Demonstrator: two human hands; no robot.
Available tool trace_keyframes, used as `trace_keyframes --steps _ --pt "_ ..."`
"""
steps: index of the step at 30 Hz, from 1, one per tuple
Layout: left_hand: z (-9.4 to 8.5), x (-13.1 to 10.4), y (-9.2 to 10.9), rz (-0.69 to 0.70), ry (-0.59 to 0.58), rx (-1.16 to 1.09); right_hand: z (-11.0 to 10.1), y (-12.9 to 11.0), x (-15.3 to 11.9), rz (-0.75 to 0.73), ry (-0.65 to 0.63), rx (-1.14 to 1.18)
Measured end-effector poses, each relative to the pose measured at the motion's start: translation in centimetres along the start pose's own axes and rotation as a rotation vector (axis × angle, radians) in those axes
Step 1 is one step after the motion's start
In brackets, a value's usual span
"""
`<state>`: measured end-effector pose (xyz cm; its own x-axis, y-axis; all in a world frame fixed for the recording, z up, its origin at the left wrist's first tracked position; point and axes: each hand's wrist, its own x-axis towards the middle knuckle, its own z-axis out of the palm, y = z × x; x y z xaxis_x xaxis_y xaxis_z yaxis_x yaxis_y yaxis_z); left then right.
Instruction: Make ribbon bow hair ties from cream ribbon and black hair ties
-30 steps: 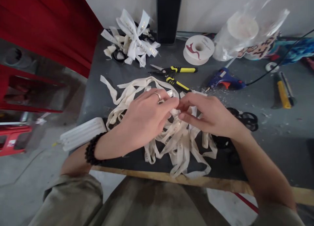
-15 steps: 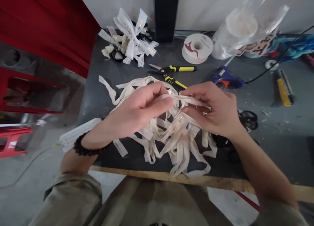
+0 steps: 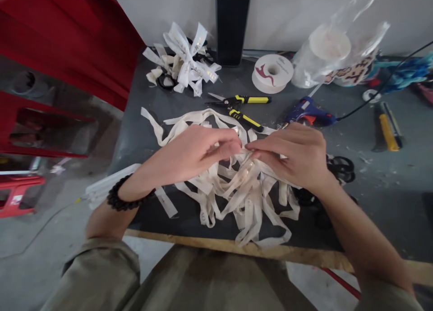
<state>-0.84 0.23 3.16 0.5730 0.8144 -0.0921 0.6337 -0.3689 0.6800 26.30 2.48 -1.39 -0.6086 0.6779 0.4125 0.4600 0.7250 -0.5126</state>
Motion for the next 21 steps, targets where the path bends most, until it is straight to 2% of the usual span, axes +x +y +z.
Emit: trace_keyframes --steps 3,8,13,17,21 --pt "0.0 0.0 0.0 -0.016 0.074 0.077 0.0 0.0 0.1 0.001 0.035 0.008" --pt "0.3 0.2 -0.1 -0.070 0.049 0.128 -0.1 -0.1 0.1 0.016 0.010 0.121" --pt "0.8 0.1 0.4 -0.060 0.000 0.170 0.2 -0.7 0.3 0.186 -0.001 0.064" --pt "1.6 0.3 0.6 -0.062 0.060 0.314 0.4 -0.8 0.6 0.224 -0.114 0.130" --pt "1.9 0.5 0.0 0.066 0.059 0.520 0.5 -0.5 0.6 0.223 -0.265 0.280"
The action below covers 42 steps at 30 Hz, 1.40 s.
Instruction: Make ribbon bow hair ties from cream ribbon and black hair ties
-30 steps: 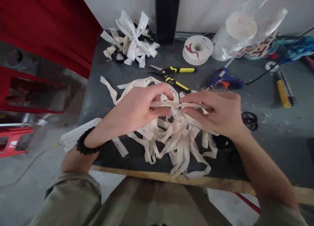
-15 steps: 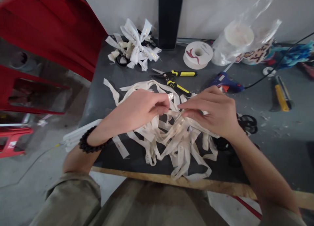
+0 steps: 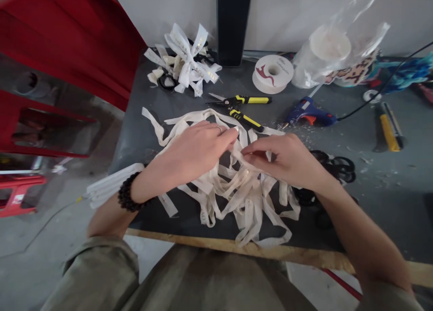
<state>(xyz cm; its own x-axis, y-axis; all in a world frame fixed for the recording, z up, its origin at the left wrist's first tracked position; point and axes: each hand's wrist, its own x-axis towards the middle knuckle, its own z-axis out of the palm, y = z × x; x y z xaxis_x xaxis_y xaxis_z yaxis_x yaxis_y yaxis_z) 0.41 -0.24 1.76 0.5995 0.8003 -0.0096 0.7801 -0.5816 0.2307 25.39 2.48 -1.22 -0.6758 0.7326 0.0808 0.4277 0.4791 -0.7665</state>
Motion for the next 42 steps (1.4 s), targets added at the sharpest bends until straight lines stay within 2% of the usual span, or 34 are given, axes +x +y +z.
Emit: trace_keyframes --steps 3,7,10,13,17,25,31,34,38,42 --pt "-0.1 -0.1 -0.4 0.068 -0.021 0.024 0.0 0.3 0.0 0.035 -0.066 0.034" --pt "-0.6 -0.2 -0.7 0.063 -0.085 -0.130 -0.1 0.3 0.0 -0.003 -0.088 0.038" --pt "-0.9 -0.1 -1.1 -0.039 -0.070 -0.279 -0.2 0.1 -0.1 -0.025 -0.034 0.103" --pt "-1.1 0.1 -1.4 -0.161 -0.056 -0.343 0.0 0.1 -0.1 0.074 -0.044 0.149" --pt "-1.3 0.3 -1.8 -0.245 -0.126 -0.313 0.1 0.6 0.1 0.189 -0.083 0.103" --pt "-0.9 0.6 -3.4 -0.254 -0.361 -0.288 -0.6 0.8 0.3 0.237 -0.161 -0.051" --pt "-1.0 0.8 -3.8 -0.277 -0.425 -0.259 -1.0 1.1 0.4 0.246 -0.205 -0.088" --pt "-0.9 0.8 -3.8 -0.236 -0.458 -0.293 -1.3 1.5 0.5 0.249 -0.198 -0.123" --pt "-1.2 0.7 -4.2 -0.232 -0.436 -0.285 -2.0 1.7 0.4 0.254 -0.223 -0.131" --pt "-2.3 0.6 -5.3 -0.265 -0.462 -0.316 -2.6 1.3 0.2 0.253 -0.157 -0.090"
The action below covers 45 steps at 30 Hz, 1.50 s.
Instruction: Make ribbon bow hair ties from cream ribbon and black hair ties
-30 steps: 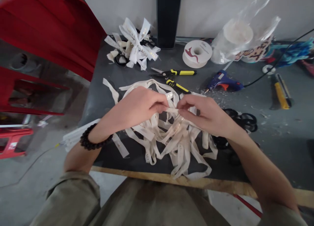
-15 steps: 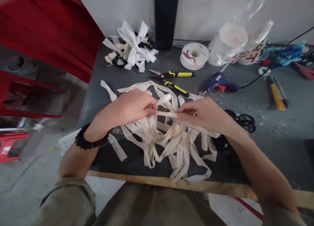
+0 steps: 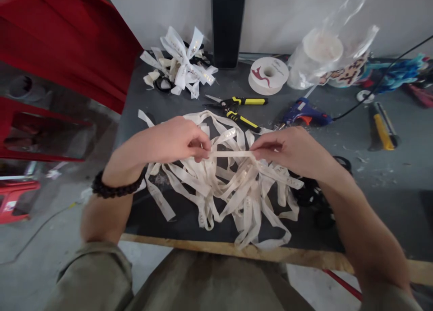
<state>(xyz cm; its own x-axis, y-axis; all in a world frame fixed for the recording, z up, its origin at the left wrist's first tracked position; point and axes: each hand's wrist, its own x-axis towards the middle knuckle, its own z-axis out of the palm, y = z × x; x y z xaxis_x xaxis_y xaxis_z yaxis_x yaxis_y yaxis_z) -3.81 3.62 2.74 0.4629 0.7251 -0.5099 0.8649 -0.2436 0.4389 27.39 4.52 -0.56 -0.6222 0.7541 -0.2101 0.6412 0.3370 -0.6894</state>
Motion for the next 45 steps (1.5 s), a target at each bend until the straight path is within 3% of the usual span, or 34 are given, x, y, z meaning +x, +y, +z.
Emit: trace_keyframes --steps 4,8,15,21,28,39,45 --pt "-1.0 -0.2 -0.9 -0.029 0.001 -0.051 0.0 -0.2 -0.3 -0.010 0.008 0.028" --pt "-0.8 0.1 -1.1 -0.001 -0.045 -0.040 0.2 -0.1 -0.1 -0.004 0.003 0.006" --pt "-0.7 0.2 -1.2 0.008 0.008 -0.030 -0.4 0.3 0.0 0.031 -0.043 -0.026" --pt "-1.0 -0.1 -1.4 -0.018 -0.052 -0.126 -1.0 1.2 0.1 0.060 -0.107 0.028" --pt "-1.2 -0.2 -1.6 0.027 0.047 -0.118 -1.3 1.8 0.3 0.072 -0.114 0.045" --pt "-1.4 -0.5 -1.6 0.021 0.079 -0.031 -1.7 2.3 0.2 0.097 -0.092 0.097" --pt "-1.0 0.0 -1.9 -0.009 -0.020 -0.007 -1.5 2.6 0.3 0.094 -0.172 0.069"
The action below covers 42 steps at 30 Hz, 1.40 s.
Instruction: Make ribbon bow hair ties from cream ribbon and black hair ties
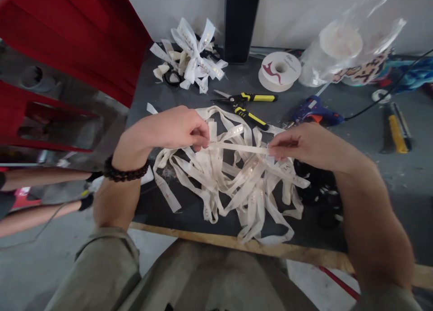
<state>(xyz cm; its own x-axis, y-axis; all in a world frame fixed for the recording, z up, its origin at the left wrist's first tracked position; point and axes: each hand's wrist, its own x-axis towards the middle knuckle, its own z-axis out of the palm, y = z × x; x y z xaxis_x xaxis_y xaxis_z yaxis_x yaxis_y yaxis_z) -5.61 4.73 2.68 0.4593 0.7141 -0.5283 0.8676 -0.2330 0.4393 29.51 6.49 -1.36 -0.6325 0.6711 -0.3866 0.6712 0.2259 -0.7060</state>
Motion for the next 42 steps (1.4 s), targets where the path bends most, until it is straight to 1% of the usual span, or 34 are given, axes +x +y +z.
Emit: trace_keyframes --steps 3,5,11,16,18,21,25,27,30,32,35,38,39,42 --pt "0.1 0.0 -0.2 0.026 -0.064 -0.019 0.0 0.2 -0.1 0.007 -0.039 -0.011" --pt "0.0 -0.1 -0.4 0.041 -0.085 -0.035 -0.1 0.3 -0.1 0.004 -0.051 -0.003" --pt "-0.2 0.0 -0.6 0.037 -0.095 -0.016 -0.4 0.5 0.2 0.010 -0.062 -0.010" --pt "-0.2 0.0 -0.2 0.026 -0.097 -0.019 -0.5 0.7 0.2 -0.006 -0.079 0.022" --pt "-0.3 -0.1 0.0 0.060 -0.116 -0.041 -0.5 0.9 0.1 -0.013 -0.081 0.021" --pt "-0.5 -0.4 0.4 0.147 -0.169 -0.085 -0.6 1.3 0.2 -0.049 -0.082 -0.033" --pt "-1.1 -1.1 1.1 0.286 -0.198 -0.188 -0.3 1.2 0.3 -0.098 -0.029 -0.111" --pt "-1.3 -1.4 1.4 0.316 -0.203 -0.217 0.0 0.8 0.3 -0.105 -0.008 -0.115" --pt "-1.4 -1.7 1.6 0.294 -0.237 -0.201 0.4 0.5 0.5 -0.124 0.001 -0.124" --pt "-1.4 -1.8 1.5 0.271 -0.239 -0.177 0.4 0.5 0.5 -0.124 0.007 -0.131" --pt "-1.1 -1.5 0.8 0.196 -0.197 -0.101 0.0 0.7 0.4 -0.103 0.010 -0.127" --pt "-0.7 -0.7 -0.2 0.031 -0.116 0.045 -0.3 0.5 0.2 -0.097 -0.030 -0.142" --pt "-0.6 -0.4 -0.5 -0.004 -0.097 0.078 -0.3 0.4 0.1 -0.098 -0.041 -0.153" --pt "-0.4 0.3 -1.1 0.013 -0.099 0.088 -0.2 0.0 -0.2 -0.105 -0.051 -0.181"
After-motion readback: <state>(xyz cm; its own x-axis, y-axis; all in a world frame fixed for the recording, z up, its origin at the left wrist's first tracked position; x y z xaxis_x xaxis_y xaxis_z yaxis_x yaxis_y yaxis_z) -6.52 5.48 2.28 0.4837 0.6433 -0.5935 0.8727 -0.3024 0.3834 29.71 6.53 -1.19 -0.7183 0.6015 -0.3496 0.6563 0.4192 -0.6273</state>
